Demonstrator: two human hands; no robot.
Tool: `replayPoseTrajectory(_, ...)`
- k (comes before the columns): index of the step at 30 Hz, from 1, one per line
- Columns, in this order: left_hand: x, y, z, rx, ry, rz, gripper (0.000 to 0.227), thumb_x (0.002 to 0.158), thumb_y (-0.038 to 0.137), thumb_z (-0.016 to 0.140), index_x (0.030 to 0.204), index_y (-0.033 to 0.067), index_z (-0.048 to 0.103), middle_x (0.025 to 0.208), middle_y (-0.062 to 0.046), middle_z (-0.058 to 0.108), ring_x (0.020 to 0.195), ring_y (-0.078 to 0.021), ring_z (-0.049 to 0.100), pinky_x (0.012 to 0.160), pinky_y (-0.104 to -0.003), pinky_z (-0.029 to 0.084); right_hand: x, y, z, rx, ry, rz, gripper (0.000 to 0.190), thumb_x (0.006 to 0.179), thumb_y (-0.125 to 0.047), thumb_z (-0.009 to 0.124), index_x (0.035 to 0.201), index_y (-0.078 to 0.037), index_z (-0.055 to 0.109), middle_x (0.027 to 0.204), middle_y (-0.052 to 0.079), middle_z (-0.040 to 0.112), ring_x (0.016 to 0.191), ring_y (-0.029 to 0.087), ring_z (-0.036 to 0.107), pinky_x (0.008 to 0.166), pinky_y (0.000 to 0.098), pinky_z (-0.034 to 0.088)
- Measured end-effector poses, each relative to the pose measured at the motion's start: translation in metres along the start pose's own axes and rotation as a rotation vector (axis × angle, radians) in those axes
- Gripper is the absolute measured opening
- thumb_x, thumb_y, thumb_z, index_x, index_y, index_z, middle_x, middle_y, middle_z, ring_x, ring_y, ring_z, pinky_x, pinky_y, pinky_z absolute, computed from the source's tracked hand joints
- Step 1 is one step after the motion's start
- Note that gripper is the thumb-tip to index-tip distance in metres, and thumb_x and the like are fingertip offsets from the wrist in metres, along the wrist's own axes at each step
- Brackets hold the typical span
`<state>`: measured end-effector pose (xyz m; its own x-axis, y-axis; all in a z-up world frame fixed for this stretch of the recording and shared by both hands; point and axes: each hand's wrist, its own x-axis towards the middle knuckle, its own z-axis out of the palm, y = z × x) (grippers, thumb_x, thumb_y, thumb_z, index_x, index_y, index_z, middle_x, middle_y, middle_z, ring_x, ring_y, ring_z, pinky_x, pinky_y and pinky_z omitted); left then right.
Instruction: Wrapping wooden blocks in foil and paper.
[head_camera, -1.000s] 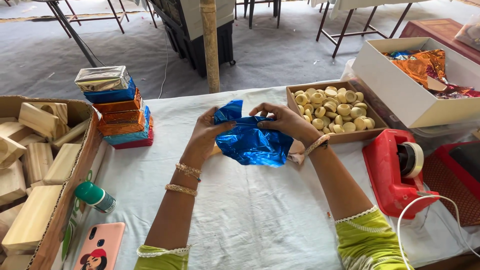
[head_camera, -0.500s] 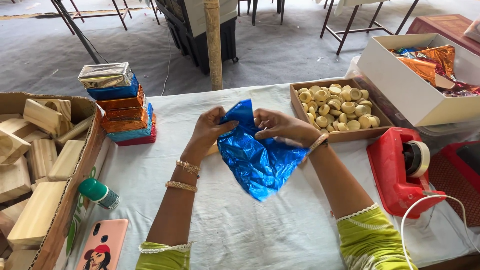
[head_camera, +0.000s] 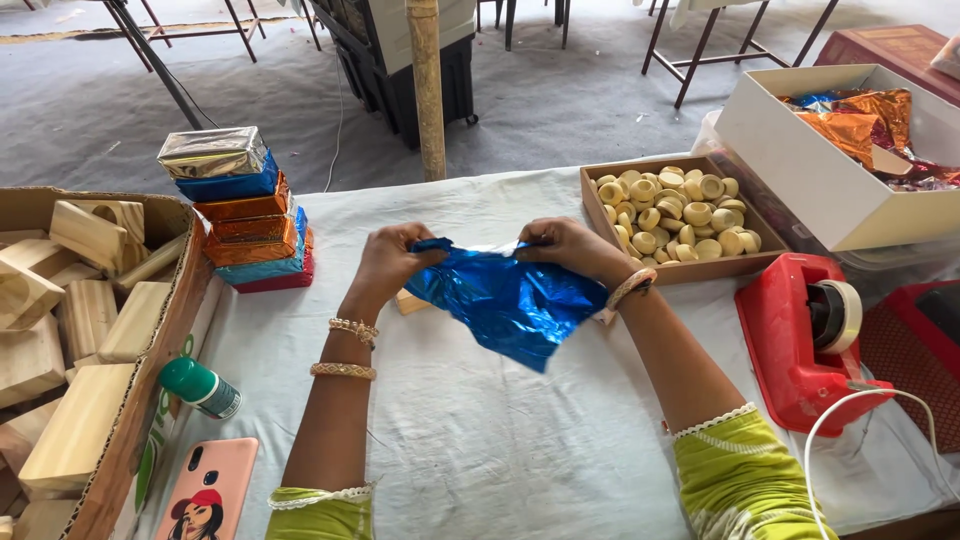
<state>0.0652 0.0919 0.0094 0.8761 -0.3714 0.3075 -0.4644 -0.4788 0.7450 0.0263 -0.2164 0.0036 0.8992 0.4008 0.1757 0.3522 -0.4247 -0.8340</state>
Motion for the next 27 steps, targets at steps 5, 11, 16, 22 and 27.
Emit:
replayPoseTrajectory(5, -0.003, 0.015, -0.010, 0.038, 0.316, 0.253, 0.019, 0.078, 0.009, 0.086, 0.090, 0.0081, 0.072, 0.086, -0.003, 0.076, 0.078, -0.0115, 0.074, 0.070, -0.026, 0.059, 0.005, 0.000, 0.012, -0.417, 0.136, -0.063, 0.018, 0.085, -0.006, 0.080, 0.101, -0.003, 0.074, 0.087, 0.005, 0.064, 0.076, 0.017, 0.062, 0.071, 0.0293, 0.053)
replayPoseTrajectory(11, -0.014, 0.066, -0.013, 0.134, 0.133, 0.482, 0.021, 0.084, 0.010, 0.086, 0.095, 0.0095, 0.069, 0.086, -0.003, 0.071, 0.073, -0.0123, 0.070, 0.068, -0.025, 0.061, 0.010, -0.002, 0.017, -0.341, 0.371, 0.011, 0.026, 0.085, -0.006, 0.076, 0.111, -0.009, 0.076, 0.095, 0.002, 0.069, 0.081, 0.014, 0.063, 0.072, 0.0310, 0.055)
replayPoseTrajectory(16, -0.033, 0.101, -0.002, -0.363, -0.530, 0.694, 0.033, 0.081, 0.016, 0.082, 0.110, 0.0074, 0.069, 0.093, -0.003, 0.073, 0.083, -0.0101, 0.071, 0.075, -0.027, 0.064, -0.001, -0.015, 0.013, 1.202, 0.040, -0.081, 0.042, 0.102, -0.026, 0.075, 0.129, 0.006, 0.066, 0.096, 0.011, 0.070, 0.081, 0.017, 0.071, 0.069, 0.0277, 0.059)
replayPoseTrajectory(22, 0.005, 0.018, 0.056, -0.430, -0.107, -0.038, 0.057, 0.099, 0.053, 0.058, 0.137, 0.0115, 0.050, 0.123, -0.018, 0.065, 0.108, -0.0205, 0.069, 0.081, -0.037, 0.063, -0.010, -0.037, 0.016, 1.200, 0.030, -0.135, 0.041, 0.104, -0.023, 0.072, 0.133, 0.003, 0.063, 0.104, 0.012, 0.069, 0.089, 0.017, 0.069, 0.075, 0.0287, 0.059)
replayPoseTrajectory(27, 0.000, 0.026, 0.067, -1.171, -0.185, -0.321, 0.087, 0.075, 0.034, 0.080, 0.136, 0.0225, 0.019, 0.132, -0.019, 0.058, 0.102, -0.0344, 0.072, 0.081, -0.046, 0.066, -0.015, -0.045, 0.024, 1.212, 0.011, -0.184, 0.039, 0.106, -0.020, 0.070, 0.138, 0.000, 0.060, 0.114, 0.013, 0.068, 0.098, 0.018, 0.068, 0.083, 0.0299, 0.058)
